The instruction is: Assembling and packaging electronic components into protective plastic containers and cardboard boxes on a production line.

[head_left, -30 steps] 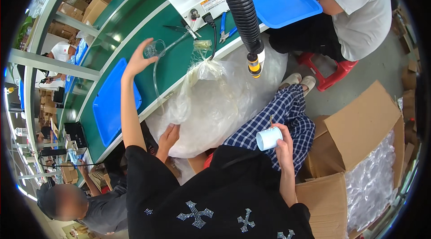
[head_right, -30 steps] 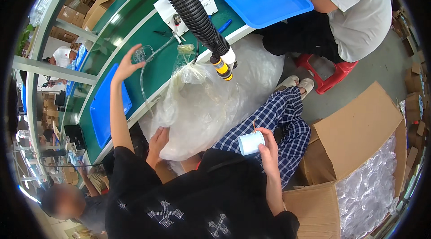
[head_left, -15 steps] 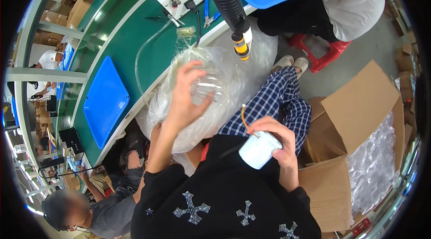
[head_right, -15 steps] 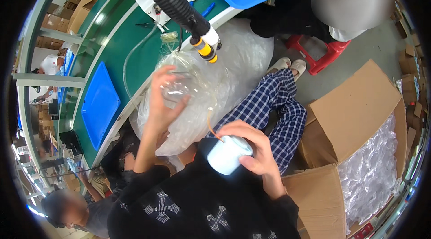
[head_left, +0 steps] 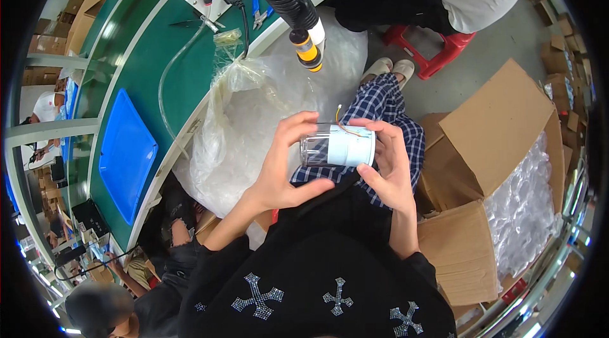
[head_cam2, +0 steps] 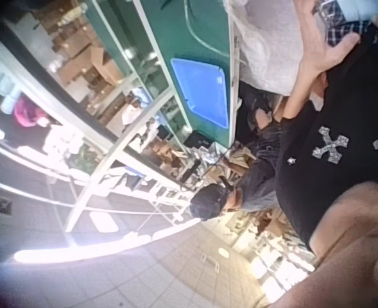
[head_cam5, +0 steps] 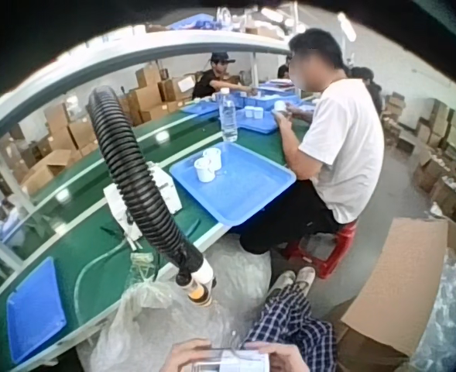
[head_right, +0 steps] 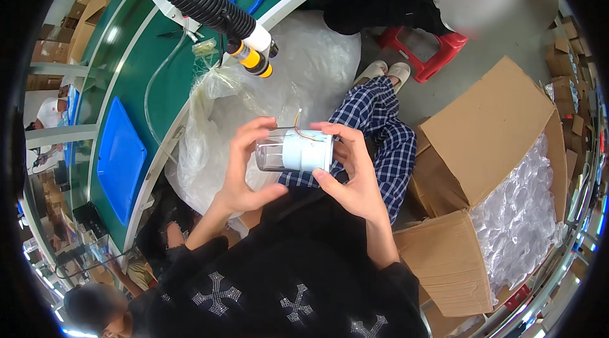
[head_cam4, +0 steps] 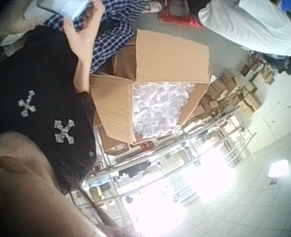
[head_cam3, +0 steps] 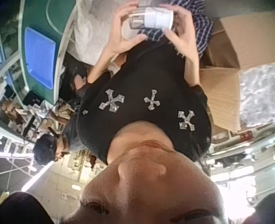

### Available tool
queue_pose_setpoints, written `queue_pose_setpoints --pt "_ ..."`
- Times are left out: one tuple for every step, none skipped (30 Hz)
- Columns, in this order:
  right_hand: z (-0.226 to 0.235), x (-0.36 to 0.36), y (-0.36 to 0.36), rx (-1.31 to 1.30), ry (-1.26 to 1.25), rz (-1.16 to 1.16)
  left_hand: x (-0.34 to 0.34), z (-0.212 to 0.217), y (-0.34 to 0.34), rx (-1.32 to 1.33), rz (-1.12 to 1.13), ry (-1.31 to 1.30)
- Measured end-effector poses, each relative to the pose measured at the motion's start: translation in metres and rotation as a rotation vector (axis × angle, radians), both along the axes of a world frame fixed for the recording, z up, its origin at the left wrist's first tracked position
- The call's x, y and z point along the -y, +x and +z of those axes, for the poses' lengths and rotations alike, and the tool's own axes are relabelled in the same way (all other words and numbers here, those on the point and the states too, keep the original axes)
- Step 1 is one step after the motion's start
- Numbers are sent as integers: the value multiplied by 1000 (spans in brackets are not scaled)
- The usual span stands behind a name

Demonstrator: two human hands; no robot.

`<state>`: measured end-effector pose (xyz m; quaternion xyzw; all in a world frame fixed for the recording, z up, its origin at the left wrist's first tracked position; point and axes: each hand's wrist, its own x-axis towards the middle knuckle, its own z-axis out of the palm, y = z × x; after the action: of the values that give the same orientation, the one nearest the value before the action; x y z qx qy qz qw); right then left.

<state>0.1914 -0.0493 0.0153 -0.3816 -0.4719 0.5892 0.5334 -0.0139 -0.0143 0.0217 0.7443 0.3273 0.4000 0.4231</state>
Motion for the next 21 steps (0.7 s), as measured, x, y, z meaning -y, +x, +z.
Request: queue_pose_setpoints --pt "0 1 0 -43 19 -20 0 -2 1 238 -29 -217" --pt "0 2 1 -61 52 2 4 -1 6 392 11 -432" --pt "0 4 0 -46 91 11 2 -1 11 470 -23 -506" --pt "1 5 -3 -31 129 21 -1 0 16 548 -57 -579" --pt "2 6 -4 117 167 30 -3 1 21 563 -125 -621" --pt "-1 9 -3 182 159 1 -4 -6 21 545 -171 -725" --pt "-1 7 0 159 173 -28 -6 -11 21 526 -217 -829" --pt "0 6 4 137 188 -56 -8 -9 18 322 -181 -768" --pt "2 7 7 95 167 -71 -9 -4 18 324 -188 -770" --pt "2 8 11 125 187 -66 -10 0 19 231 -191 -689" --pt "2 8 13 155 208 -61 -10 3 21 140 -192 -607" --pt "4 6 16 174 211 -70 -11 3 23 139 -201 -616" --pt "4 5 19 176 202 -77 -12 2 26 115 -186 -556" --pt "4 4 21 193 193 -74 -14 1 28 91 -170 -495" --pt "5 5 22 214 194 -68 -14 2 28 93 -175 -494" --pt "5 5 21 190 177 -75 -15 2 28 67 -167 -415" --pt "5 6 22 192 177 -77 -15 3 29 41 -158 -337" --pt "5 7 22 176 180 -78 -15 5 29 40 -159 -338" --pt "5 7 22 160 182 -79 -16 7 30 -3 -150 -296" --pt "4 8 23 159 180 -81 -16 10 30 -46 -142 -254" --pt "2 7 23 127 156 -74 -17 12 31 -49 -143 -255"
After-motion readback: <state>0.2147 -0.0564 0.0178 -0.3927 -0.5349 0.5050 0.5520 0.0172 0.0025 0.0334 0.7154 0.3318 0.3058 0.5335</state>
